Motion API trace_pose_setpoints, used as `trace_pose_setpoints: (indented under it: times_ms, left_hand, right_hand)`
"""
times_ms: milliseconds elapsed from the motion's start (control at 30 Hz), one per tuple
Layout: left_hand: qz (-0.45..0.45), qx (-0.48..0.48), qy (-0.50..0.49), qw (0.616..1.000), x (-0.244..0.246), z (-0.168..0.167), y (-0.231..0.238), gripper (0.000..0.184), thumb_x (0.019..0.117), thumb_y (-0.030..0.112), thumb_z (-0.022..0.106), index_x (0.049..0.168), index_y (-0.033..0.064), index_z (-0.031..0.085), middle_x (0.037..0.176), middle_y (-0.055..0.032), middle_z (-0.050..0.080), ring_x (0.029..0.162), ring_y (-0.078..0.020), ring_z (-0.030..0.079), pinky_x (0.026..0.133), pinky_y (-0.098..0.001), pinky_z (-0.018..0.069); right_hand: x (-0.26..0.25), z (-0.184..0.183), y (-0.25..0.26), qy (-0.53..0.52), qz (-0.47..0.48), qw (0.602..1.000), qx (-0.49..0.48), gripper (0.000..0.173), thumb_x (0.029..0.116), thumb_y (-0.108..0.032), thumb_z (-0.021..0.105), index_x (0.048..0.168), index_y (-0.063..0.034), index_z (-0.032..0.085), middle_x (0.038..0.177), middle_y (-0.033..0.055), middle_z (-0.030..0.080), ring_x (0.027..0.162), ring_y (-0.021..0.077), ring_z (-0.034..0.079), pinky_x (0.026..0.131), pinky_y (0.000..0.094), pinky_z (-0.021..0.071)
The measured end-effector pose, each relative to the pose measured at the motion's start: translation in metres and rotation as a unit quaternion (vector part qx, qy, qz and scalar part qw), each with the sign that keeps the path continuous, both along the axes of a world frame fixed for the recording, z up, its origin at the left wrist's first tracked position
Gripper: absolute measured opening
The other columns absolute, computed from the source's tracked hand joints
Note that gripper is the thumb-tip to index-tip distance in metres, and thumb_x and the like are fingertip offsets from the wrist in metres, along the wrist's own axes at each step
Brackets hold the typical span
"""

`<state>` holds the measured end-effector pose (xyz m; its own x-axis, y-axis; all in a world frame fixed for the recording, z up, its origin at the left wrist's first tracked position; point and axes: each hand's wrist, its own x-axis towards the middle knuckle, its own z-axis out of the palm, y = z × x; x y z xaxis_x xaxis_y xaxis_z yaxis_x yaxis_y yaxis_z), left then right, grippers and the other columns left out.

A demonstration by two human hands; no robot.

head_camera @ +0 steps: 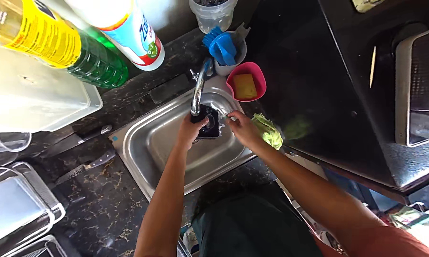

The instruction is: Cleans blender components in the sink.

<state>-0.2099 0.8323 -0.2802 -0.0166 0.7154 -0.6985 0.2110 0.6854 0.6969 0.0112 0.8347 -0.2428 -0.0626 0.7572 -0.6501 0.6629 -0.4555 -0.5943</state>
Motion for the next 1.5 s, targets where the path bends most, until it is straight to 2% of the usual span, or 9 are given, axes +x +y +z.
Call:
trace_pose_setpoints:
  times_ms: [133,333,433,600,1000,1067,1267,1367,1500]
  left_hand:
    - [-0.035,0.015,0.064,0.997,-0.007,0.013,0.008,0.046,0.0914,0.027,0.078,0.131,0.0120,0.061,0.117,-0.0098,0.071,0.107,-0.0217,0.069,0.094,-0.0488,0.0559]
    - [-0.097,0.011,0.170,0.981,-0.022,0.023,0.009,0.049,0.0910,0.034,0.078,0.133,0.0157,0.060,0.113,-0.0119,0.072,0.102,-0.0270,0.070,0.089,-0.0557,0.0559]
    - [-0.084,-0.001,0.181,0.980,-0.028,0.018,0.005,0.051,0.0906,0.035,0.078,0.133,0.0146,0.060,0.114,-0.0134,0.071,0.102,-0.0289,0.070,0.089,-0.0569,0.0554]
    - [-0.057,0.004,0.137,0.989,-0.035,0.011,0.005,0.052,0.0885,0.029,0.081,0.133,0.0129,0.060,0.117,-0.0109,0.071,0.108,-0.0227,0.069,0.096,-0.0508,0.0558]
    - [-0.039,-0.006,0.110,0.993,-0.036,0.006,0.007,0.050,0.0874,0.027,0.082,0.130,0.0120,0.062,0.115,-0.0104,0.071,0.106,-0.0219,0.070,0.094,-0.0493,0.0572]
    - [-0.034,-0.005,0.105,0.994,-0.032,0.006,0.009,0.050,0.0871,0.027,0.083,0.129,0.0109,0.062,0.115,-0.0108,0.071,0.106,-0.0219,0.069,0.095,-0.0492,0.0568]
    - [0.000,-0.076,0.023,0.997,-0.031,0.024,0.005,0.046,0.0942,0.028,0.075,0.134,0.0121,0.059,0.117,-0.0130,0.071,0.094,-0.0275,0.073,0.071,-0.0487,0.0628]
    - [0.019,-0.085,-0.023,0.996,-0.027,0.033,0.009,0.044,0.0952,0.028,0.073,0.134,0.0129,0.060,0.114,-0.0123,0.072,0.091,-0.0269,0.073,0.069,-0.0471,0.0623]
    - [0.019,-0.087,-0.029,0.996,-0.033,0.025,0.008,0.046,0.0942,0.026,0.075,0.134,0.0110,0.059,0.116,-0.0138,0.071,0.095,-0.0296,0.073,0.071,-0.0504,0.0631]
  right_hand:
    - [-0.010,0.008,0.009,-0.108,0.147,0.981,0.062,0.032,0.1074,-0.036,0.048,0.131,-0.0265,0.068,0.103,0.0118,0.075,0.094,0.0360,0.072,0.076,0.0627,0.0546]
    - [-0.054,0.012,0.038,-0.188,0.271,0.939,0.095,0.025,0.1001,-0.022,0.053,0.118,-0.0182,0.070,0.098,0.0169,0.072,0.090,0.0395,0.071,0.066,0.0597,0.0542]
    - [-0.060,0.022,0.035,-0.198,0.288,0.928,0.128,0.021,0.0984,-0.019,0.054,0.109,-0.0135,0.071,0.093,0.0165,0.071,0.085,0.0380,0.071,0.063,0.0563,0.0531]
    - [-0.060,0.000,0.041,-0.175,0.309,0.926,0.131,0.028,0.1006,-0.018,0.052,0.123,-0.0171,0.070,0.104,0.0201,0.070,0.090,0.0407,0.070,0.067,0.0592,0.0544]
    - [-0.071,0.022,0.036,-0.181,0.297,0.928,0.133,0.020,0.0984,-0.019,0.055,0.108,-0.0129,0.071,0.094,0.0168,0.071,0.084,0.0383,0.070,0.063,0.0570,0.0538]
    - [-0.070,0.015,0.041,-0.179,0.298,0.932,0.105,0.023,0.0992,-0.019,0.054,0.115,-0.0140,0.071,0.098,0.0180,0.071,0.088,0.0403,0.071,0.065,0.0596,0.0542]
    - [-0.063,0.025,0.040,-0.167,0.310,0.922,0.160,0.023,0.1022,-0.024,0.051,0.109,-0.0160,0.071,0.092,0.0139,0.071,0.085,0.0360,0.071,0.063,0.0557,0.0540]
    - [-0.055,0.008,0.044,-0.165,0.305,0.923,0.166,0.024,0.1009,-0.022,0.053,0.116,-0.0176,0.071,0.097,0.0171,0.071,0.088,0.0395,0.071,0.065,0.0595,0.0546]
    - [-0.059,0.031,0.037,-0.181,0.311,0.923,0.136,0.021,0.1016,-0.023,0.051,0.106,-0.0137,0.070,0.090,0.0154,0.070,0.084,0.0370,0.070,0.063,0.0559,0.0531]
